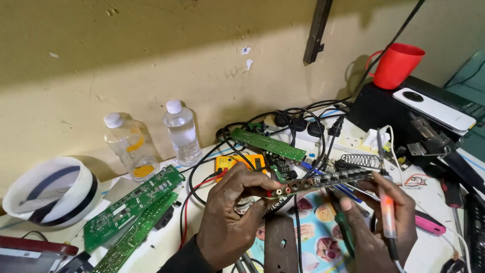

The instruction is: Soldering and desoldering electronic components on circuit boards at a repair workbench.

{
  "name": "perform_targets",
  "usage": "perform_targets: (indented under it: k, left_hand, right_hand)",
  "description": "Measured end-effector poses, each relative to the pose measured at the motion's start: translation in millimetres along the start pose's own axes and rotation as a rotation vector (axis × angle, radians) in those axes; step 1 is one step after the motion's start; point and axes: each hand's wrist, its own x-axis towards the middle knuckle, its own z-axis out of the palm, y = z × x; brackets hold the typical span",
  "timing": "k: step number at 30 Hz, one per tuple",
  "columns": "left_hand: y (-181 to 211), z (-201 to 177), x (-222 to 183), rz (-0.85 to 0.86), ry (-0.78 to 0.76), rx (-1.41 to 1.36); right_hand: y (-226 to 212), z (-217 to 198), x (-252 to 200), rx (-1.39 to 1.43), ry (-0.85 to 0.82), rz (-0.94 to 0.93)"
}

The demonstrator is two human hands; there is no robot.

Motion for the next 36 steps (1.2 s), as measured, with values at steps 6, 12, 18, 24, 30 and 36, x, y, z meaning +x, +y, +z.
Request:
perform_targets:
  k: [6, 12, 18, 24, 30, 36]
  left_hand:
    - [-8, 4, -7, -0.217, 0.021, -0.318]
    - [-7, 6, -9, -0.269, -0.047, -0.29]
    - [-2, 8, -8, -0.25, -0.072, -0.362]
    - [-2, 3, -5, -0.265, -0.043, -0.372]
    - [3, -1, -1, -0.32, -0.07, -0.363]
    - [2, 0, 1, -0.393, -0.047, -0.299]
  right_hand:
    - [5, -4, 5, 0.221, 0.008, -0.086]
    - [27, -2, 3, 0.223, 0.117, -0.235]
    - [53, -11, 8, 0.122, 0.157, -0.259]
    - [63, -12, 6, 0.071, 0.203, -0.253]
    - [58, -7, 4, 0.145, 0.221, -0.299]
    - [57, -7, 10, 0.125, 0.255, -0.339]
